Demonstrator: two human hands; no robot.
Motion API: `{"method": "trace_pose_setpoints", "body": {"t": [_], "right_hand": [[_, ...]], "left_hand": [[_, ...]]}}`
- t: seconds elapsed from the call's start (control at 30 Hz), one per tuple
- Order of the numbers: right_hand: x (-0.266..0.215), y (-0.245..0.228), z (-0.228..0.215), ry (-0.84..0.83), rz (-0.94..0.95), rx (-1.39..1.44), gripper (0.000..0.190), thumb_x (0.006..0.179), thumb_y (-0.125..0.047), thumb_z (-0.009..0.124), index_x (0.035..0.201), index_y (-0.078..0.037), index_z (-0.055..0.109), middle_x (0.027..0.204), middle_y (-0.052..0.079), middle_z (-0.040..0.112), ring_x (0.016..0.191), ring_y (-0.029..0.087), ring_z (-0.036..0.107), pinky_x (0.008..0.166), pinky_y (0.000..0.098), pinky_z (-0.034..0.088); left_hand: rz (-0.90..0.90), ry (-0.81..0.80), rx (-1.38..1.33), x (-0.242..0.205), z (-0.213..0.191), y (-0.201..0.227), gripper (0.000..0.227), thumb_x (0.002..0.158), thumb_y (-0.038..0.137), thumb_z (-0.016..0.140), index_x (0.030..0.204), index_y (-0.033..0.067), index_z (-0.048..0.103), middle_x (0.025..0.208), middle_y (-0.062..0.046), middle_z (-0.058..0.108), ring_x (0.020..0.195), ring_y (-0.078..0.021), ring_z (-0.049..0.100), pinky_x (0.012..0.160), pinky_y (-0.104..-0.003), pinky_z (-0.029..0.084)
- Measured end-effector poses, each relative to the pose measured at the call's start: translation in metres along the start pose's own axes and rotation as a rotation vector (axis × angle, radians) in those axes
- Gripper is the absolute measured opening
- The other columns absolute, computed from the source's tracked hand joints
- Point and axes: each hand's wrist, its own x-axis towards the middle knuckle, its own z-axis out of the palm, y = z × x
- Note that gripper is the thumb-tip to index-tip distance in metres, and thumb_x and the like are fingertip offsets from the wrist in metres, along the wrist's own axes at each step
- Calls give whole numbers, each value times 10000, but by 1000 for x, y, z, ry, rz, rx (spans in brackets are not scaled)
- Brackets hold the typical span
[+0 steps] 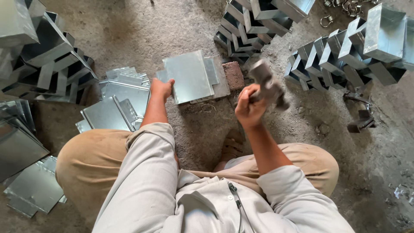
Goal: The person sits on the floor and uses a hammer to repeatedly strike a small metal sheet placed on a brick. They process multiple sheets one by one, picking them from a pile, hammering them, and placing them back down.
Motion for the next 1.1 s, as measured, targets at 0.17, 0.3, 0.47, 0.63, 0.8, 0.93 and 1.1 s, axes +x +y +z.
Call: {"method": "trace_pose_setpoints", "body": {"t": [0.17, 0.3, 0.47, 0.63, 0.8, 0.93, 1.1], "right_hand": [[-37, 37, 7, -379, 217, -816, 178, 892, -49, 683, 1040, -47, 584, 706, 150, 597, 609, 361, 594, 517, 431, 446], [-10, 9, 10, -264, -141, -637, 141, 1012, -75, 665, 1051, -52, 532, 779, 136, 575, 666, 321, 632, 586, 363, 496], [10, -17, 4, -32, -179, -16, 86, 1031, -37, 551, 1086, -101, 567, 818, 20, 613, 573, 108, 579, 485, 190, 477], [-37, 30, 11, -356, 170, -709, 268, 949, -83, 628, 1204, -14, 579, 797, 165, 653, 691, 345, 673, 590, 395, 501], [-9, -13, 19, -369, 177, -699, 214, 965, -158, 649, 1133, -34, 602, 780, 171, 680, 698, 287, 693, 601, 421, 541], [26, -85, 20, -142, -92, -211, 56, 1034, -60, 555, 1044, -49, 501, 689, 77, 574, 557, 107, 584, 479, 255, 463], [8, -24, 20, 13, -363, 2, 125, 968, -45, 577, 1070, -47, 503, 771, 142, 585, 624, 206, 592, 518, 315, 459]], "left_hand": [[-198, -86, -10, -20, -11, 18, 668, 831, 349, 810, 1304, -34, 534, 1213, -252, 683, 1054, -418, 730, 837, -522, 559], [17, 16, 35, -13, -7, 15, 658, 801, 343, 876, 1240, -55, 591, 1199, -264, 687, 1087, -390, 688, 890, -445, 543], [-44, -26, 37, -1, 0, -1, 665, 818, 340, 879, 1244, -78, 585, 1202, -277, 680, 1072, -378, 693, 868, -445, 555], [-27, -71, 7, 0, 4, -15, 638, 815, 312, 874, 1236, -89, 611, 1203, -269, 715, 1048, -351, 731, 839, -437, 572], [53, -77, -38, 8, 5, -14, 710, 791, 284, 878, 1304, -70, 539, 1239, -267, 693, 1058, -356, 720, 843, -434, 584], [101, -24, 44, 14, 12, -24, 1004, 733, 329, 930, 1459, -55, 353, 1332, -290, 624, 1198, -391, 644, 980, -425, 530], [78, -92, 222, -7, 9, -11, 1532, 653, 488, 984, 1576, 50, -158, 1405, -332, 525, 1303, -422, 553, 1087, -402, 452]]}}
